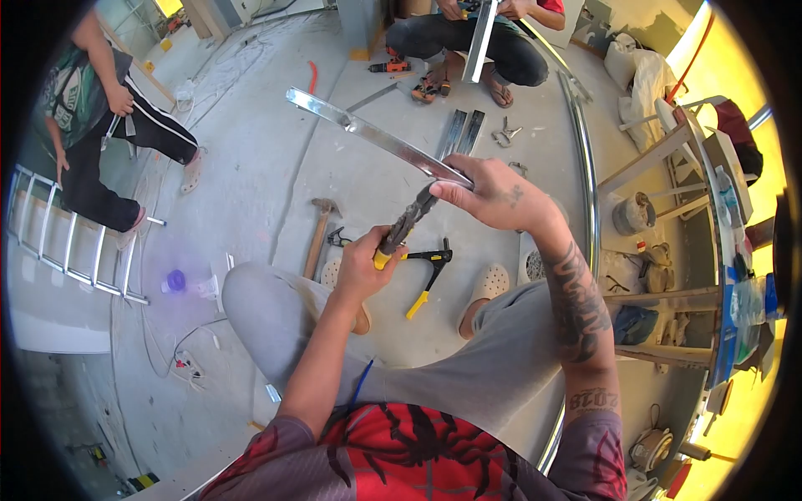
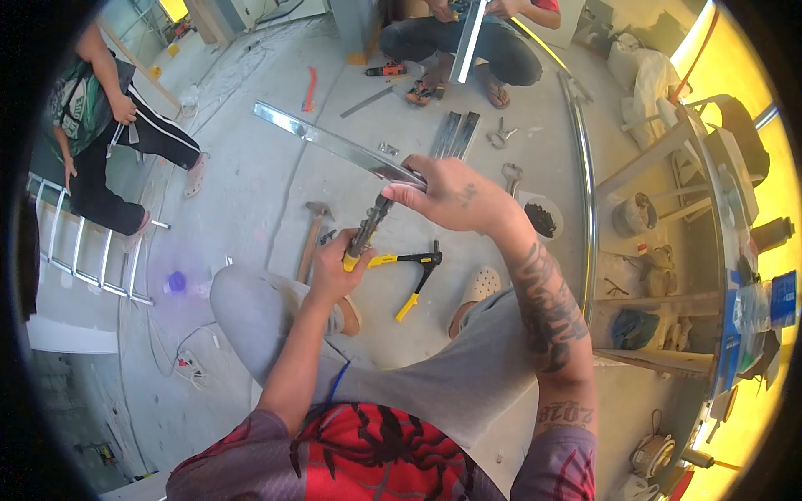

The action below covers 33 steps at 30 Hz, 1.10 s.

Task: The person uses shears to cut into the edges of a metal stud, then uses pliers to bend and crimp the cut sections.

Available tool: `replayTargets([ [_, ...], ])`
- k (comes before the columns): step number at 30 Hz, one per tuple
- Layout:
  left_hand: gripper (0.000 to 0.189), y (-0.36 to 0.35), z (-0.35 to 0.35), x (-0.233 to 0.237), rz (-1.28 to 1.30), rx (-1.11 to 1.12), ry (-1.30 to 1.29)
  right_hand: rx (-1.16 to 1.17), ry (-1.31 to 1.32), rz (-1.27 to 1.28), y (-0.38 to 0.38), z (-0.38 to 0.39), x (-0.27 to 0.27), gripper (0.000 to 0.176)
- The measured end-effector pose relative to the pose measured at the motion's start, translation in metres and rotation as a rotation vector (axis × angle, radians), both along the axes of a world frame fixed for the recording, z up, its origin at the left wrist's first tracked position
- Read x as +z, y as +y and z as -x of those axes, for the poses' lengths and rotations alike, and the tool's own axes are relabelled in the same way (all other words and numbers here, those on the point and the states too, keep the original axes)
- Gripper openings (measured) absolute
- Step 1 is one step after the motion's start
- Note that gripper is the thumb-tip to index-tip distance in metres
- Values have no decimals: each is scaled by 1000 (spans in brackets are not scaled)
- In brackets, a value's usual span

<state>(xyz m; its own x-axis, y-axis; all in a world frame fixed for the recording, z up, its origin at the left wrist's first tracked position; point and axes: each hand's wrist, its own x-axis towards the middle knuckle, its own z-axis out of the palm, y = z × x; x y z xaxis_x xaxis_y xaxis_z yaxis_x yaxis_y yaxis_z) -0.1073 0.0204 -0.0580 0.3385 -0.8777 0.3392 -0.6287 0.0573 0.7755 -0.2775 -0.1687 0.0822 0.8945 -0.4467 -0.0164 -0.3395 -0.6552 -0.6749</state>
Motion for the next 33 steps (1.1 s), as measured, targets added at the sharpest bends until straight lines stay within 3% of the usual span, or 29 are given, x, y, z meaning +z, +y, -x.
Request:
replayTargets([
  [4, 44, 4, -6, -23, -38, -75, 23, -3, -49, 13, -11, 9, -6, 60],
  [6, 50, 14, -3, -22, -86, -87, 123, 9, 6, -423, -20, 15, -8, 60],
  [7, 55, 16, -4, -17, -139, -85, 231, 4, -6, -424, -23, 16, -9, 60],
  [10, 54, 12, -9, -7, -80, -123, 155, 63, -60, -566, -21, 13, -5, 60],
  [13, 58, 7, -11, -5, -14, -121, 131, 31, -38, -469, -7, 15, 4, 60],
  [15, 57, 6, -12, -5, 19, -126, 112, 83, -325, 4, 4, 9, 2, 61],
  [20, 53, 8, -13, -13, 83, -98, 91, 38, -306, 167, 22, 12, 16, 49],
  [33, 55, 4, -4, -13, 84, -99, 55, 162, -220, 46, 10, 13, 9, 52],
])
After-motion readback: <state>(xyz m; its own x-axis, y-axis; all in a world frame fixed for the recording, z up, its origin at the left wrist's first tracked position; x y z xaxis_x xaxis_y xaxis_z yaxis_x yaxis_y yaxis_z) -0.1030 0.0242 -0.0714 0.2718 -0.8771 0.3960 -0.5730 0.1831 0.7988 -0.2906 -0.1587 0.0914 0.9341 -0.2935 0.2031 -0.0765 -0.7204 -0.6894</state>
